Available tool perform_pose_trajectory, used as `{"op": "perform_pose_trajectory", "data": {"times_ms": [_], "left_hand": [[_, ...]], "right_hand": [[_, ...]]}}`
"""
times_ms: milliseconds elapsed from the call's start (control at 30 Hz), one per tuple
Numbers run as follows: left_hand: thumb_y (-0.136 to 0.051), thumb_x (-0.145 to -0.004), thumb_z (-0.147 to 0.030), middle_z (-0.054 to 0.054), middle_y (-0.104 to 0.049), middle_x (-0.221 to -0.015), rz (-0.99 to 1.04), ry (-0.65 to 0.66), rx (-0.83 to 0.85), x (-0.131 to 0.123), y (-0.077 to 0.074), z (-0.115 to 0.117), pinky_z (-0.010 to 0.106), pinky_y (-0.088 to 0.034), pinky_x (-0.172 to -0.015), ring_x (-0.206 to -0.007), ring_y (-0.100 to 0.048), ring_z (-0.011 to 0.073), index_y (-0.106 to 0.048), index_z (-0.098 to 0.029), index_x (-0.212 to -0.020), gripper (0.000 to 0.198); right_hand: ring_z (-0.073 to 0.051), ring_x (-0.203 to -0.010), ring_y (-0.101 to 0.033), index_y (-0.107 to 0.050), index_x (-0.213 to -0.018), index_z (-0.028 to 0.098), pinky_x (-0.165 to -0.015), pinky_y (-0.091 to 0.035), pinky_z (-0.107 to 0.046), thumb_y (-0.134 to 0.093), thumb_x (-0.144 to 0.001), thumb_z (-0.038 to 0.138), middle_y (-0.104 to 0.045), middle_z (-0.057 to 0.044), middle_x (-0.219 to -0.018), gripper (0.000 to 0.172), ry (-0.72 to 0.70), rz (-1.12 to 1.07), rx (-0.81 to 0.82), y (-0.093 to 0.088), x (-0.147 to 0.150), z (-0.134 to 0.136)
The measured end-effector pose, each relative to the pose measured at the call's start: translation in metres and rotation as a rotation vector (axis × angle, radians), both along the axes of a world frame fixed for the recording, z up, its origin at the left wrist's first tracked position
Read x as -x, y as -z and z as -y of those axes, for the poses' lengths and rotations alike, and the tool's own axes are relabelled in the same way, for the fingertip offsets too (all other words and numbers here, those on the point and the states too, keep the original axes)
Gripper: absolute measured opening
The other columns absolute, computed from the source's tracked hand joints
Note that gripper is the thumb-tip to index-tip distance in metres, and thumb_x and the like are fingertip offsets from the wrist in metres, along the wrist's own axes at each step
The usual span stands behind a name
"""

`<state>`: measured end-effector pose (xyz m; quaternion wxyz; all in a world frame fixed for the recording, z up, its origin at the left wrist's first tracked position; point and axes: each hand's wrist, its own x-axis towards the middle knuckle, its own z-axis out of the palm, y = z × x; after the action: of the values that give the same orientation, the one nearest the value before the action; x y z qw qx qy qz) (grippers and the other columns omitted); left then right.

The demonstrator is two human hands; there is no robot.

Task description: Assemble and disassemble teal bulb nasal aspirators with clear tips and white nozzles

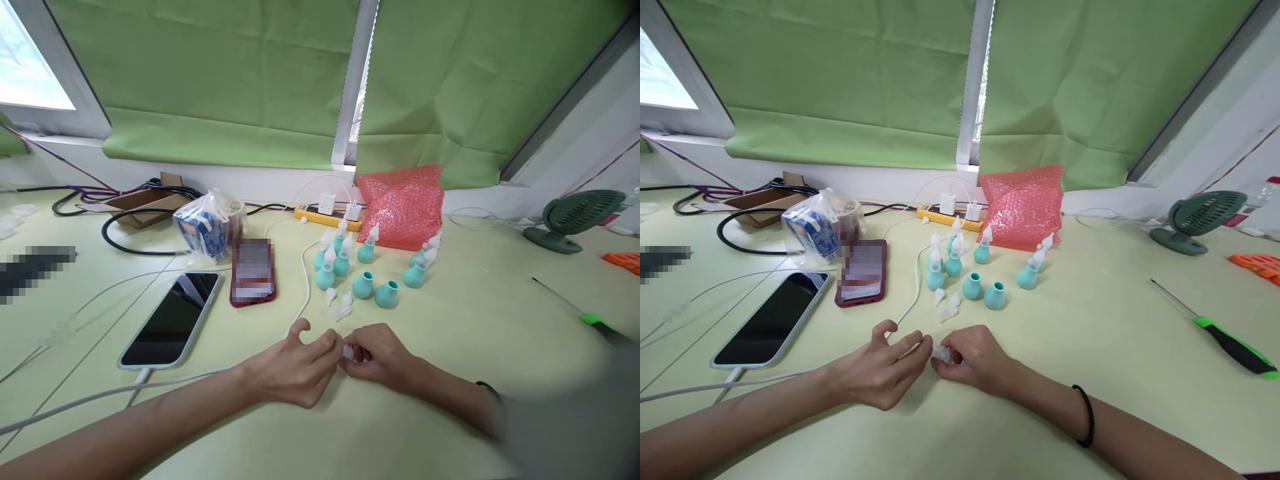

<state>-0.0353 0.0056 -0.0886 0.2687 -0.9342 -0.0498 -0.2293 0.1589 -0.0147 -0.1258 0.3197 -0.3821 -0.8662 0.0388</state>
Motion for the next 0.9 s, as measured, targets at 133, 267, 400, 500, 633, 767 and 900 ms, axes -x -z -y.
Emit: {"op": "perform_pose_trajectory", "data": {"times_ms": [133,267,400,500,633,767,900], "left_hand": [[-0.036,-0.076,-0.005,0.008,-0.059,-0.083,-0.034,0.070,-0.029,0.002,-0.005,-0.004,0.035,-0.027,-0.056,-0.087,-0.044,0.0185,-0.057,-0.011,-0.067,0.023],[-0.039,-0.075,-0.006,0.007,-0.058,-0.078,-0.037,0.110,-0.072,0.003,-0.006,-0.006,0.034,-0.028,-0.056,-0.083,-0.046,0.0194,-0.056,-0.011,-0.064,0.021],[-0.039,-0.076,-0.007,0.007,-0.058,-0.075,-0.072,0.076,-0.075,0.002,-0.007,-0.005,0.037,-0.032,-0.060,-0.083,-0.046,0.0210,-0.057,-0.010,-0.067,0.020],[-0.040,-0.077,-0.008,0.007,-0.057,-0.074,-0.120,0.052,-0.077,0.000,-0.010,-0.003,0.039,-0.035,-0.063,-0.081,-0.046,0.0217,-0.058,-0.010,-0.071,0.019],[-0.039,-0.077,-0.009,0.006,-0.054,-0.070,-0.181,0.078,-0.066,-0.002,-0.016,0.001,0.040,-0.037,-0.067,-0.081,-0.046,0.0218,-0.058,-0.010,-0.072,0.020],[-0.040,-0.075,-0.009,0.006,-0.053,-0.068,-0.201,0.095,-0.040,-0.004,-0.017,0.004,0.039,-0.038,-0.069,-0.081,-0.045,0.0218,-0.059,-0.009,-0.070,0.019],[-0.041,-0.074,-0.007,0.006,-0.051,-0.065,-0.191,0.119,-0.010,-0.004,-0.015,0.004,0.038,-0.039,-0.068,-0.078,-0.045,0.0208,-0.058,-0.009,-0.066,0.019]], "right_hand": [[-0.006,-0.041,-0.040,-0.052,-0.063,0.016,-0.044,-0.033,-0.018,-0.053,-0.067,0.022,-0.048,0.005,-0.045,0.008,0.027,-0.051,0.054,-0.002,0.001,0.000],[-0.006,-0.041,-0.041,-0.053,-0.063,0.016,-0.043,-0.034,-0.017,-0.052,-0.068,0.022,-0.047,0.004,-0.045,0.008,0.032,-0.083,0.110,-0.008,0.003,0.000],[-0.005,-0.041,-0.041,-0.052,-0.062,0.015,-0.043,-0.034,-0.016,-0.052,-0.068,0.022,-0.047,0.004,-0.045,0.009,0.024,-0.106,0.162,-0.009,0.003,0.000],[-0.005,-0.040,-0.041,-0.051,-0.061,0.016,-0.043,-0.033,-0.016,-0.051,-0.068,0.022,-0.046,0.004,-0.045,0.009,0.019,-0.098,0.148,-0.007,0.004,0.000],[-0.005,-0.040,-0.038,-0.048,-0.057,0.016,-0.042,-0.032,-0.017,-0.049,-0.068,0.022,-0.046,0.005,-0.044,0.013,0.003,-0.065,0.103,-0.007,0.005,0.002],[-0.005,-0.039,-0.035,-0.045,-0.052,0.016,-0.041,-0.029,-0.017,-0.048,-0.068,0.021,-0.044,0.004,-0.043,0.017,-0.003,-0.026,0.137,-0.010,0.007,0.004],[-0.005,-0.040,-0.036,-0.045,-0.053,0.016,-0.042,-0.030,-0.017,-0.047,-0.069,0.021,-0.045,0.004,-0.043,0.017,-0.010,-0.034,0.111,-0.011,0.008,0.005]]}}
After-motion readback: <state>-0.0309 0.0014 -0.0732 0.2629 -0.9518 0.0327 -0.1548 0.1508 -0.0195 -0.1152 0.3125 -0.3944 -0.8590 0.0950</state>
